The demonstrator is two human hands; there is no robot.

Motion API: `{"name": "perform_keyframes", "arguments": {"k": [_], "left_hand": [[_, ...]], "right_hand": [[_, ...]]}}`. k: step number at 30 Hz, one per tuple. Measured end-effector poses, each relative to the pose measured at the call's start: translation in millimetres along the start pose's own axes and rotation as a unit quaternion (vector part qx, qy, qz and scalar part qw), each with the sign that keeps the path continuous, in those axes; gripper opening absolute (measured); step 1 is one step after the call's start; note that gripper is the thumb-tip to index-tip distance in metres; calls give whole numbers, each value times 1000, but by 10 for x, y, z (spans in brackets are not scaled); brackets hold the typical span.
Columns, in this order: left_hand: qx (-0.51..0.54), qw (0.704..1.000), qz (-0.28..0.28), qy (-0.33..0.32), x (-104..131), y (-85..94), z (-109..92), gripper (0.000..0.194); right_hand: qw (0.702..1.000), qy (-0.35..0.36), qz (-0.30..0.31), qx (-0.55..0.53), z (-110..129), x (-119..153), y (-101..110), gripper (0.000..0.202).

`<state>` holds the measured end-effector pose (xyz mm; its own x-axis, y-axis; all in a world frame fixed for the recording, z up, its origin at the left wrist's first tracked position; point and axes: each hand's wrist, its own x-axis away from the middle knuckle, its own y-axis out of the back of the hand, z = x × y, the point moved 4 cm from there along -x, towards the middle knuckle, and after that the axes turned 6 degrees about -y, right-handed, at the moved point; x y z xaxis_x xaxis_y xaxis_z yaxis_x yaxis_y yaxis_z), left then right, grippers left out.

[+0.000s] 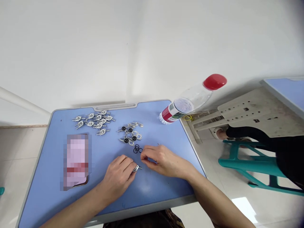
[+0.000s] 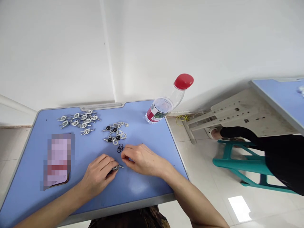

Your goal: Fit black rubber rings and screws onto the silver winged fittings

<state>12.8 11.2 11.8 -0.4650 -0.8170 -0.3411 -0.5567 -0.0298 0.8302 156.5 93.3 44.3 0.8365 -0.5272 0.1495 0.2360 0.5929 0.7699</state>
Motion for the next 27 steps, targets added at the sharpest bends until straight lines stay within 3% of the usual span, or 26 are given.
{"name": "perform_keyframes", "arguments": {"k": [7,16,27], "left_hand": [[15,1000,-5,-2,-21,-2,6,13],[55,997,-12,52,-55,5,47,9],[65,994,-32,80,-66,24,69,12]], "right_hand": [[1000,7,24,3,33,-4,-35,12],[999,25,33,28,63,-28,-101,13],[990,63,-8,125,111,-13,-204,20]]}}
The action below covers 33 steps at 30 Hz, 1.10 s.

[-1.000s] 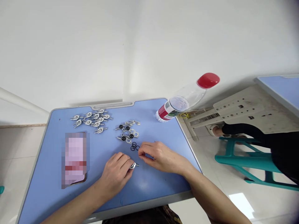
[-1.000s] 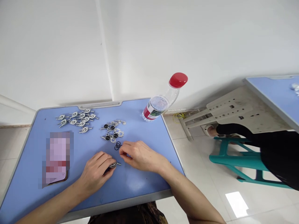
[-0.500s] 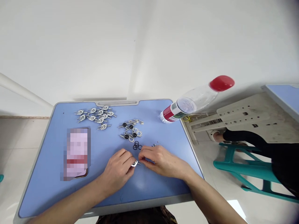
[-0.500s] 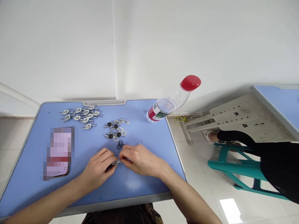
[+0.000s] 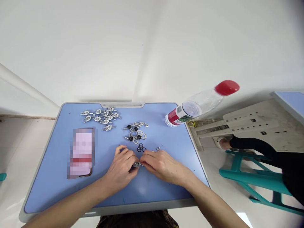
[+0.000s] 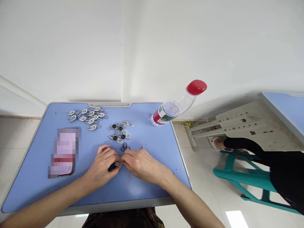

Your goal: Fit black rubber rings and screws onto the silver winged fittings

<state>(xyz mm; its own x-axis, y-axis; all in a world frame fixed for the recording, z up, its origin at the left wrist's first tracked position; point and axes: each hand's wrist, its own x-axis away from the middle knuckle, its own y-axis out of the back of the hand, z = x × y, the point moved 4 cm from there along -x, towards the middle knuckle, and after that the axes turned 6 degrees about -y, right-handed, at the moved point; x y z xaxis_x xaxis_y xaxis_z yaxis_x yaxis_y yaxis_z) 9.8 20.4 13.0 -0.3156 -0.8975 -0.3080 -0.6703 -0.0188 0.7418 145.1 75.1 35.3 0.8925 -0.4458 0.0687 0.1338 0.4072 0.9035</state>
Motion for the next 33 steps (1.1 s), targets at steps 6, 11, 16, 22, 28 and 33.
{"name": "perform_keyframes", "arguments": {"k": [6,11,16,22,28,33], "left_hand": [[-12,1000,-6,0,4,-17,14,13],[9,1000,-2,5,13,-20,23,15],[26,1000,5,9,17,-17,23,17],[6,1000,0,1,7,-12,6,12],[-13,999,-9,-37,0,-1,-24,13],[8,1000,-3,-19,-14,7,-3,11]], "right_hand": [[990,45,-24,131,124,47,-35,26],[972,72,-43,221,265,53,-17,28],[973,78,-32,215,273,71,-30,27],[998,9,-5,58,62,90,100,22],[997,-60,23,-44,-11,98,227,19],[978,-87,5,-191,-18,126,297,33]]}}
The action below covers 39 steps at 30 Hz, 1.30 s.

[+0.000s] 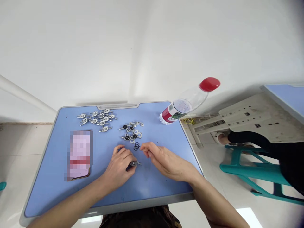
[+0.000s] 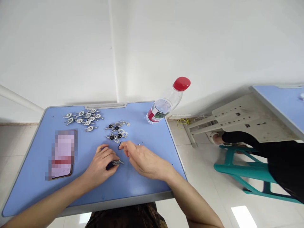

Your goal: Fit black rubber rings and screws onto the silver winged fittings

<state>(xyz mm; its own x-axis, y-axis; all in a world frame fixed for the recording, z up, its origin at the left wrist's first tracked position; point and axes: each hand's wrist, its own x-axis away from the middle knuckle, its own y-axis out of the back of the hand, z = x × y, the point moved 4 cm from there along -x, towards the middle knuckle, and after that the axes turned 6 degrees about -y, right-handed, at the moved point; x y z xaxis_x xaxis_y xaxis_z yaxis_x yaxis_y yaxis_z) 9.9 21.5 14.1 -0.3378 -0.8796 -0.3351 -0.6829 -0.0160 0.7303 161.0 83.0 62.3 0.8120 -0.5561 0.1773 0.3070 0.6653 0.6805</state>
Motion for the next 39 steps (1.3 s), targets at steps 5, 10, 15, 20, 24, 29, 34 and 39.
{"name": "perform_keyframes", "arguments": {"k": [5,10,15,20,24,29,34,39], "left_hand": [[5,1000,7,6,-13,8,18,10],[-6,1000,8,-3,-11,6,18,9],[-13,1000,16,-16,-25,6,28,8],[-2,999,10,-35,-45,0,64,9],[10,999,25,-34,-46,-16,83,10],[19,999,26,-14,-32,-23,108,10],[24,999,19,-11,-44,-18,142,10],[20,1000,8,-3,-44,-13,137,11]], "right_hand": [[994,-62,-26,-88,30,15,86,34],[977,-59,-54,-200,53,13,130,22],[933,-65,-74,-346,-48,-38,80,32],[919,-72,-149,-358,-170,-84,95,25],[876,-38,-145,-458,-243,-173,78,14],[848,-18,-172,-501,-217,-236,22,26],[848,8,-244,-470,-159,-201,-108,33],[853,-17,-277,-442,-267,-186,-213,37]]}}
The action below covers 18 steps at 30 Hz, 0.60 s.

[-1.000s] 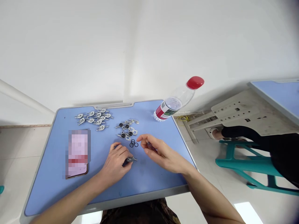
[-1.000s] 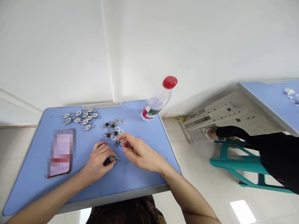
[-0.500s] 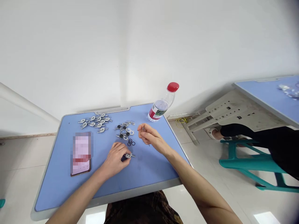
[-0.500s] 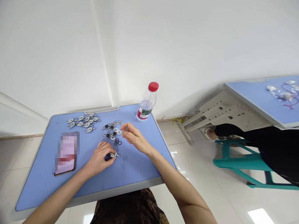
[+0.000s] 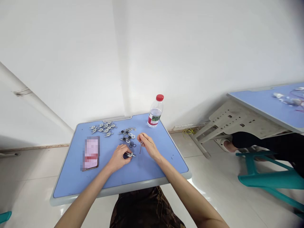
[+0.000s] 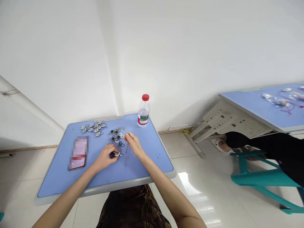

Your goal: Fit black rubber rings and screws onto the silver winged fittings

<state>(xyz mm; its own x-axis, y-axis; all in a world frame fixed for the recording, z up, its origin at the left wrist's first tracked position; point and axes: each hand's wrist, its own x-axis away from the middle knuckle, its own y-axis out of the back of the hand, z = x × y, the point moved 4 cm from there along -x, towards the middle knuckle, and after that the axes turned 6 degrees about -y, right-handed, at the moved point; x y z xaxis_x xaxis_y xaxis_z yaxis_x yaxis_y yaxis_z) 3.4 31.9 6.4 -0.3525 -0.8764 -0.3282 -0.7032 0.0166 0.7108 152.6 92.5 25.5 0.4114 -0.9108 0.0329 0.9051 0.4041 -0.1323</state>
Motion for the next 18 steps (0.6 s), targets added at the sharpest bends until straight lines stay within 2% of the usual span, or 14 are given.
{"name": "perform_keyframes", "arguments": {"k": [8,13,18], "left_hand": [[-21,999,-45,23,106,-35,-100,8],[-24,998,-47,24,110,-43,-101,10],[-27,998,-49,20,102,-51,-94,12]], "right_hand": [[998,27,48,14,-124,-20,-69,37],[984,123,41,123,-104,60,-135,29],[971,154,56,174,-82,118,-164,28]]}}
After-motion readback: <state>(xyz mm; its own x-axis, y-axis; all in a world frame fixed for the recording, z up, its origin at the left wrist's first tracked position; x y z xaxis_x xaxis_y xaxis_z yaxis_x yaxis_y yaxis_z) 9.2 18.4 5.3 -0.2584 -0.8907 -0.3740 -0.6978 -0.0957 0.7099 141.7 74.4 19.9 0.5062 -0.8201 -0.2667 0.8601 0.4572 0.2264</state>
